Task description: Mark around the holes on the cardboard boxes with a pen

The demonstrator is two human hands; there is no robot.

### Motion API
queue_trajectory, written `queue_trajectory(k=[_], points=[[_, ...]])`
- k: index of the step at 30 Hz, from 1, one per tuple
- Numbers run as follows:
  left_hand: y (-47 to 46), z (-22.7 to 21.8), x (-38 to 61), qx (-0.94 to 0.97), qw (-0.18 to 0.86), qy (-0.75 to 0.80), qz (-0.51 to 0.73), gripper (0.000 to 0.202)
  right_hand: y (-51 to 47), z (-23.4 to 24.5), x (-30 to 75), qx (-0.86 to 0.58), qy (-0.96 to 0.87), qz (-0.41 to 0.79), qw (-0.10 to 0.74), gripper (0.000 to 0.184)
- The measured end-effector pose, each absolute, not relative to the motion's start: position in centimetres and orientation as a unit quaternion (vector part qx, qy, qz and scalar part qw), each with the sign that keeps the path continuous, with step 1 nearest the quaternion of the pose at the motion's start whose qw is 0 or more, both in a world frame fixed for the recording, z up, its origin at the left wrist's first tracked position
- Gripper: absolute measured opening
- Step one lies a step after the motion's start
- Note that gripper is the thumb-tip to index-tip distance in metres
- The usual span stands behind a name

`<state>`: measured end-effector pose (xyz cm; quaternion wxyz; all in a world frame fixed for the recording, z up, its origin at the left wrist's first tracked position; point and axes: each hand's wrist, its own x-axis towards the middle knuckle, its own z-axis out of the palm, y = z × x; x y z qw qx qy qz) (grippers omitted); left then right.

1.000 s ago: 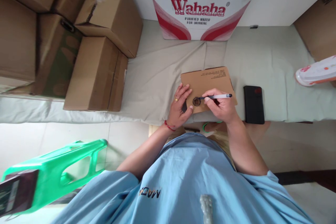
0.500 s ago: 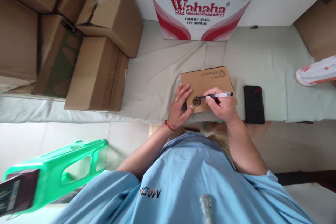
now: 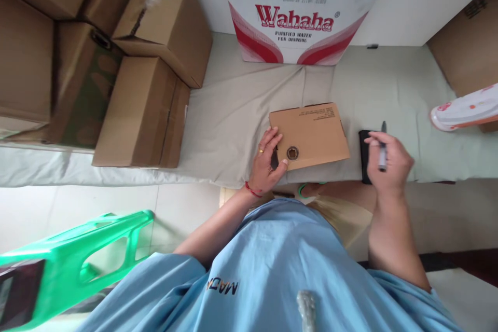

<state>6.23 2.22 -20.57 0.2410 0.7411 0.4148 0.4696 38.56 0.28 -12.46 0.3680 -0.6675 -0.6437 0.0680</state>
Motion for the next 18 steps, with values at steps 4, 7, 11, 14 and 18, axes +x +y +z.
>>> queue_trajectory(k=[4, 7, 11, 14, 18], points=[[1.9, -20.7, 6.5, 0.711, 0.232, 0.445, 0.492, 0.065, 0.1, -15.1, 40.1, -0.663, -0.736, 0.024, 0.137, 0.040], [1.8, -20.8, 6.6, 0.690, 0.259, 0.443, 0.511, 0.067, 0.3, -16.2, 39.6, -0.658, -0.745, 0.018, 0.106, 0.054], [1.8, -20.7, 6.4, 0.685, 0.291, 0.431, 0.510, 0.072, 0.2, -16.4, 40.5, -0.687, -0.713, -0.008, 0.137, 0.073], [1.9, -20.4, 6.1, 0.705, 0.295, 0.408, 0.499, 0.089, -1.2, -16.8, 41.7, -0.767, -0.631, -0.010, 0.115, 0.098], [2.0, -20.2, 5.8, 0.729, 0.290, 0.385, 0.487, 0.100, -4.1, -17.4, 42.3, -0.829, -0.553, 0.014, 0.080, 0.108]])
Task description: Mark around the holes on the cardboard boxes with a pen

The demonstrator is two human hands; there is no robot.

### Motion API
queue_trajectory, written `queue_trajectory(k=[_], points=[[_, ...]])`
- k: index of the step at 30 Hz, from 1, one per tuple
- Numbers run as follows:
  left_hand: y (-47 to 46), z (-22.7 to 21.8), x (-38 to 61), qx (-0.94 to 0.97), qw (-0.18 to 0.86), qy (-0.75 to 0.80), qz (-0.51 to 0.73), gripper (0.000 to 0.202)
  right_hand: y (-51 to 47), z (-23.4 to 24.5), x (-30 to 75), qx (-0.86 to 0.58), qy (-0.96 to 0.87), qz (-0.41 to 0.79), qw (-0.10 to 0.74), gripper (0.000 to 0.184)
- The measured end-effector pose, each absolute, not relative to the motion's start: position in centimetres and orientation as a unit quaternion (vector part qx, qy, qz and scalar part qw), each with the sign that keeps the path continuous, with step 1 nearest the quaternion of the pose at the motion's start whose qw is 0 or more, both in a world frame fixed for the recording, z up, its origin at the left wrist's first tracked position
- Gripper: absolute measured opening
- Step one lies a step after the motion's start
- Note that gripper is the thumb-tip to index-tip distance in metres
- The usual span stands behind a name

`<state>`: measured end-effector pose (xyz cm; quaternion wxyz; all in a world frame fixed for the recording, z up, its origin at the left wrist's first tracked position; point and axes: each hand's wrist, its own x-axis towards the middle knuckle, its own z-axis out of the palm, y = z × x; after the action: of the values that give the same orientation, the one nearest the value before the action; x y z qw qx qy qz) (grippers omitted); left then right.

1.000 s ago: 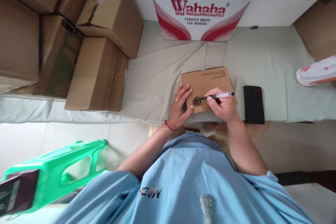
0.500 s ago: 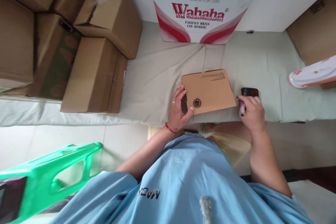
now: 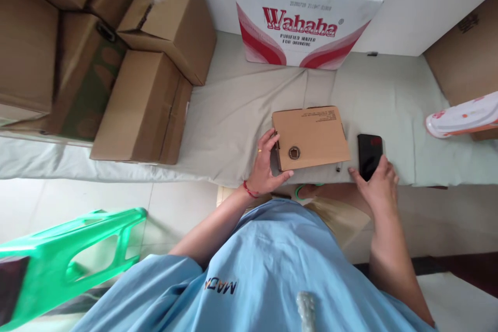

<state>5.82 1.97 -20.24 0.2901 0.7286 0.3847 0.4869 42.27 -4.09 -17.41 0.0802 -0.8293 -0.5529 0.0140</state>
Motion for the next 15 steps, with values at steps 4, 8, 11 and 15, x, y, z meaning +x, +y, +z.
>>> queue_trajectory(k=[4, 8, 11, 15], points=[[2.0, -20.4, 5.8, 0.729, 0.299, 0.390, 0.477, 0.096, -4.7, -17.5, 42.2, -0.859, -0.499, 0.009, 0.111, 0.100], [2.1, -20.8, 6.0, 0.724, 0.300, 0.392, 0.482, 0.091, -2.9, -17.7, 43.2, -0.887, -0.447, 0.013, 0.118, 0.094], [2.1, -21.1, 6.2, 0.717, 0.312, 0.396, 0.482, 0.087, -1.7, -18.0, 43.9, -0.896, -0.429, 0.032, 0.114, 0.089], [2.0, -21.3, 6.3, 0.708, 0.328, 0.406, 0.477, 0.077, -1.8, -17.7, 44.4, -0.897, -0.430, 0.041, 0.093, 0.089]])
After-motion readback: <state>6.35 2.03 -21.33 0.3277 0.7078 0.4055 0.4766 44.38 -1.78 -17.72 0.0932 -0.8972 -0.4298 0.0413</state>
